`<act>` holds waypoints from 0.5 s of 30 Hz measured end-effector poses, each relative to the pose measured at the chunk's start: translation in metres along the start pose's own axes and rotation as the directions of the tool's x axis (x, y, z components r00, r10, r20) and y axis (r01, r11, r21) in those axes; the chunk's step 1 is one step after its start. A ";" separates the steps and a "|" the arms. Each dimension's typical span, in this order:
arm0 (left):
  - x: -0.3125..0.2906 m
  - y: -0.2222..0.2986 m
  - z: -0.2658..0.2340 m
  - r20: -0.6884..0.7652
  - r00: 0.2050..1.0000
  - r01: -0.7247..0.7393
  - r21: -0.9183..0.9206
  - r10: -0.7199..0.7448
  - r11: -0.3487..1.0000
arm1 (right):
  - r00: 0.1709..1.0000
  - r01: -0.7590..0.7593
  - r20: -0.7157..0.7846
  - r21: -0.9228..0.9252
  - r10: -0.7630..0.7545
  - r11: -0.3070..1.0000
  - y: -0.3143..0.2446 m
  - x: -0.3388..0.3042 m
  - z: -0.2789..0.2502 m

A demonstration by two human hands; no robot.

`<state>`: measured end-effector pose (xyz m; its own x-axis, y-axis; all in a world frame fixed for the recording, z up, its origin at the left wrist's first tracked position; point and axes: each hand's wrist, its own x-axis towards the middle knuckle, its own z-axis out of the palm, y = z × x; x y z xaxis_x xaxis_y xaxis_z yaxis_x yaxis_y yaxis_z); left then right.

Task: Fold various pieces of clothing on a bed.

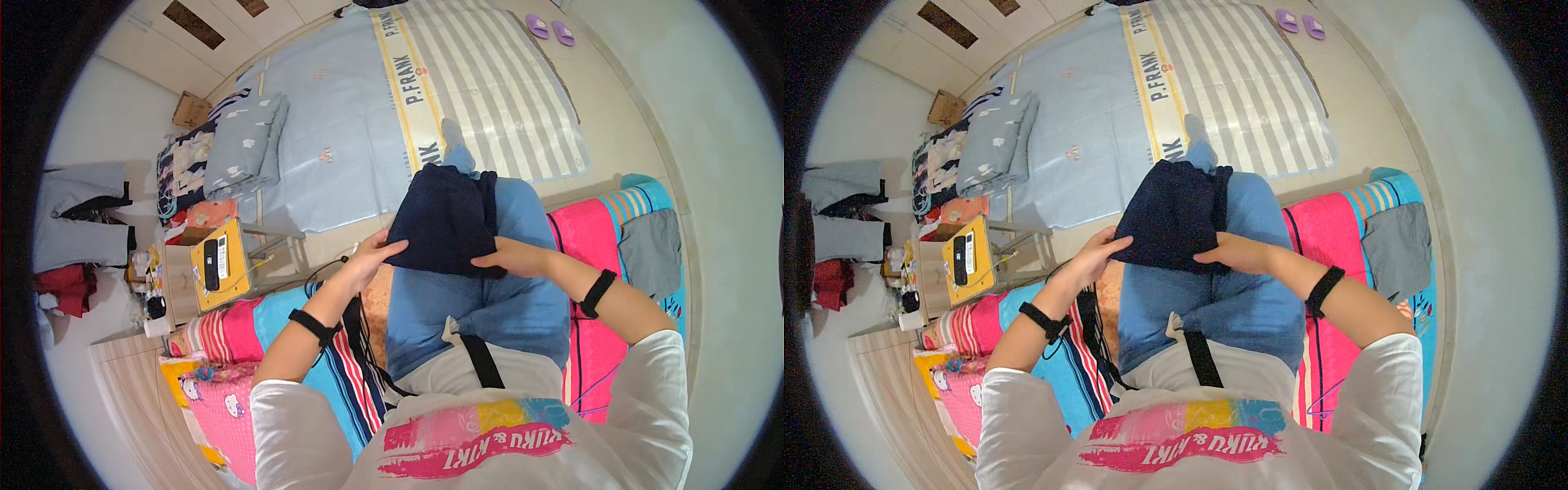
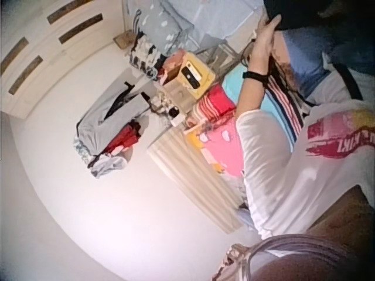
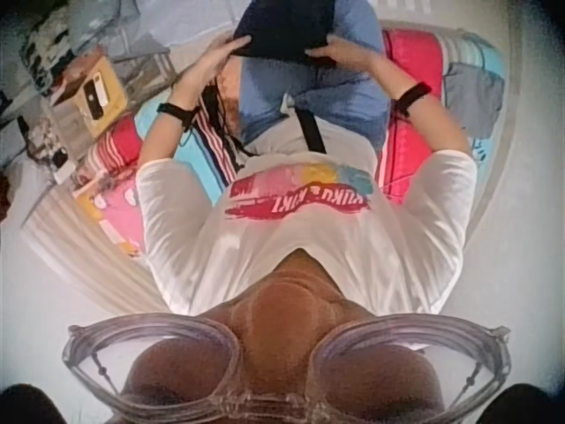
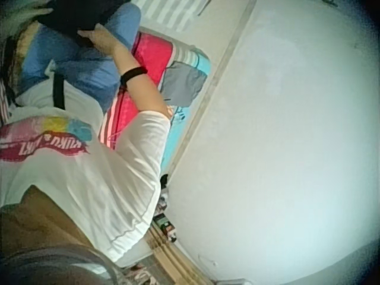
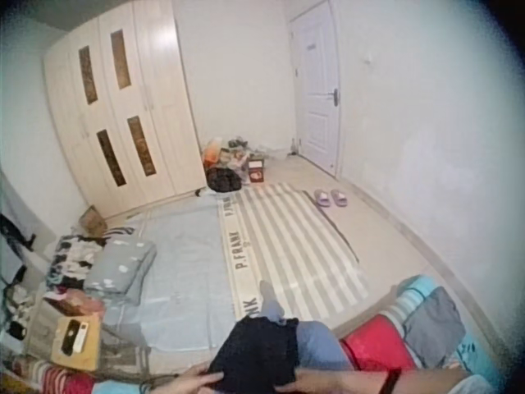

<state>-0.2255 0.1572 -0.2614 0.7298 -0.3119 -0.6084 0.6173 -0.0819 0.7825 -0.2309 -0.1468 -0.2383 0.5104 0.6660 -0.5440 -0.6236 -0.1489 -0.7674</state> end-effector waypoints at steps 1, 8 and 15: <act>0.000 -0.005 -0.003 0.000 1.000 0.002 -0.002 -0.002 1.000 | 1.000 -0.027 -0.018 -0.102 0.026 0.994 -0.004 -0.002 -0.003; -0.005 0.019 0.005 -0.030 0.951 -0.309 -0.107 0.308 0.945 | 0.990 0.041 -0.116 -0.342 -0.085 0.939 -0.066 -0.026 -0.014; 0.009 0.115 0.034 0.066 0.896 -0.428 -0.147 0.440 0.892 | 0.905 0.421 -0.053 -0.020 -0.422 0.907 -0.142 -0.032 -0.030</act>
<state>-0.1579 0.1126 -0.1725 0.9057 -0.3781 -0.1917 0.2817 0.1990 0.9387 -0.1413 -0.1685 -0.1223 0.7564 0.6269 -0.1866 -0.3386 0.1312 -0.9317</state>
